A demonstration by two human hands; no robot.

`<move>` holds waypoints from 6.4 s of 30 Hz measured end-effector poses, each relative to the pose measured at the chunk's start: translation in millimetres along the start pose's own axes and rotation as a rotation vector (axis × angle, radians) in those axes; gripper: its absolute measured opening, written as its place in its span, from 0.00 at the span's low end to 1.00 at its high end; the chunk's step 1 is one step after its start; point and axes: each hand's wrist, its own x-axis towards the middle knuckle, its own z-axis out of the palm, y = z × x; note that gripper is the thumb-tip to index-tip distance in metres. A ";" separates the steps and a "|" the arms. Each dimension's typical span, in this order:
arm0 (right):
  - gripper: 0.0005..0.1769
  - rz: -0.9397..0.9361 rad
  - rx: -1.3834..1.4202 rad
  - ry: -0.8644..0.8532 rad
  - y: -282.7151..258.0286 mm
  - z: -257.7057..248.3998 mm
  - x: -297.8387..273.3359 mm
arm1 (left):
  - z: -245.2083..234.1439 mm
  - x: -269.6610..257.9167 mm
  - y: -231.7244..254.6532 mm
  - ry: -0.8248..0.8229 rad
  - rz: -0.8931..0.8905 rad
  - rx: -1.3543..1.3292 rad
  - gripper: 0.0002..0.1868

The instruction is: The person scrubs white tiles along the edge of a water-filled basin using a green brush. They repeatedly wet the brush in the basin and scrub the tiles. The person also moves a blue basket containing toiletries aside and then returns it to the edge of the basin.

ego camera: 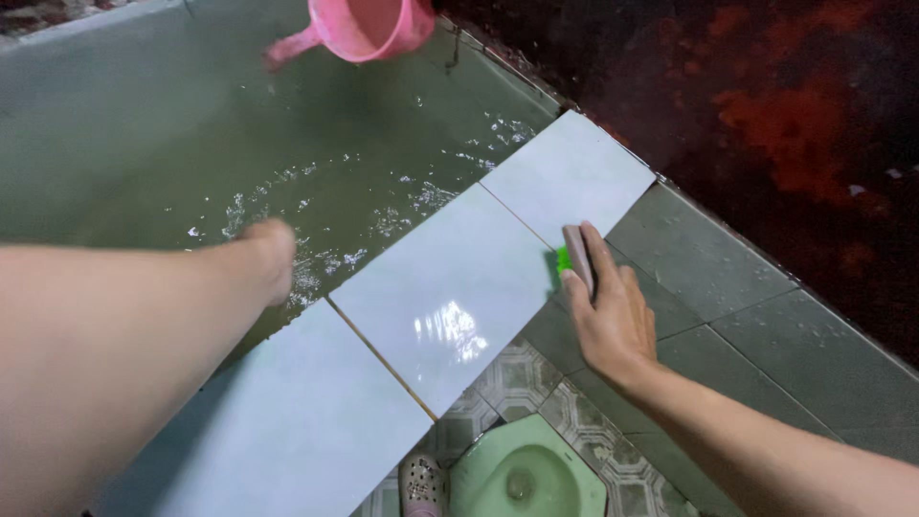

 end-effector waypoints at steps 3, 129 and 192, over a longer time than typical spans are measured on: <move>0.39 -0.090 -0.007 0.020 -12.2 -0.7 4.4 | 58.7 -28.0 35.4 -0.347 0.071 -0.194 0.27; 0.35 -0.125 -0.331 -0.112 54.9 -15.5 110.5 | 58.2 -224.7 -23.2 -0.306 0.315 1.329 0.86; 0.28 -0.626 -0.186 -0.345 -113.2 74.8 -198.4 | -69.5 -315.0 -198.3 0.033 0.299 1.238 0.56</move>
